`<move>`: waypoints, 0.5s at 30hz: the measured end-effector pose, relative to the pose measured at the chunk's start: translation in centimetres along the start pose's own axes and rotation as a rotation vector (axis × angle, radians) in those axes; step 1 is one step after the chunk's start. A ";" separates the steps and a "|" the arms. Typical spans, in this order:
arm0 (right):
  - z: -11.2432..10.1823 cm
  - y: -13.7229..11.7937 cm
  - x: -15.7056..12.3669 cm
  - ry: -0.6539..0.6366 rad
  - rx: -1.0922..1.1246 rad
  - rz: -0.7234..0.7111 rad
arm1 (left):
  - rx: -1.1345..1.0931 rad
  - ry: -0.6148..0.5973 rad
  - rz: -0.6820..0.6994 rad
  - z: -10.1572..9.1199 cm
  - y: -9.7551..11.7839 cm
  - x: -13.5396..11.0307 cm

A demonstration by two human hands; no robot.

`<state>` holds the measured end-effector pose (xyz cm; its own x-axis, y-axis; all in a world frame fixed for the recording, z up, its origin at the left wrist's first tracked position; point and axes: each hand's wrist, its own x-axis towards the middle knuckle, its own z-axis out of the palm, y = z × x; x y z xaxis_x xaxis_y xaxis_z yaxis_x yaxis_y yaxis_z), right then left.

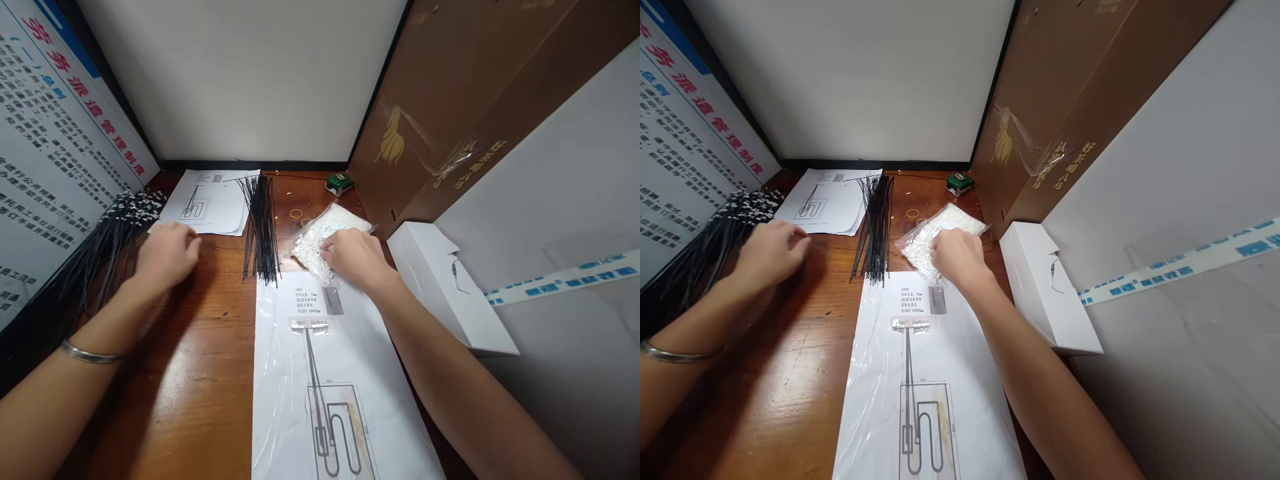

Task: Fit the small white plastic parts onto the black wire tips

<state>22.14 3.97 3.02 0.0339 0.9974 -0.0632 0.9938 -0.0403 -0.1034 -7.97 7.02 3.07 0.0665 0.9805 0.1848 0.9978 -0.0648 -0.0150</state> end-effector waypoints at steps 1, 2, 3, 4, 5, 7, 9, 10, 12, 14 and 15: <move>0.0 -0.1 0.0 0.005 -0.003 -0.003 | -0.004 -0.082 0.019 0.1 1.4 0.0; 0.1 -0.1 0.0 0.011 -0.007 -0.004 | -0.010 -0.143 0.033 0.2 2.7 -0.1; 0.1 -0.2 0.0 0.016 -0.009 -0.004 | -0.006 -0.169 0.044 0.3 3.9 -0.1; 0.1 -0.2 0.0 0.018 -0.009 -0.003 | 0.007 -0.189 0.059 0.4 5.0 -0.1; 0.2 -0.2 0.0 0.019 -0.007 -0.003 | 0.020 -0.204 0.070 0.5 5.9 -0.1; 0.3 -0.1 0.0 0.019 -0.002 -0.007 | 0.062 -0.239 0.091 0.5 7.4 0.0; 0.4 0.1 0.1 0.015 0.014 -0.016 | 0.122 -0.282 0.127 0.4 8.2 0.2; 0.4 0.2 0.1 0.014 0.024 -0.020 | 0.147 -0.301 0.149 0.4 8.5 0.4; 0.4 0.3 0.2 0.015 0.040 -0.024 | 0.171 -0.331 0.187 0.3 8.7 0.6; 0.4 0.4 0.2 0.021 0.040 -0.025 | 0.167 -0.348 0.203 0.3 8.6 0.8; 0.4 0.3 0.3 0.024 0.035 -0.028 | 0.165 -0.353 0.207 0.3 8.5 0.9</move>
<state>22.44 4.18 2.57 0.0088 0.9993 -0.0355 0.9901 -0.0137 -0.1394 0.56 7.45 2.81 0.2312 0.9551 -0.1855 0.9479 -0.2641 -0.1783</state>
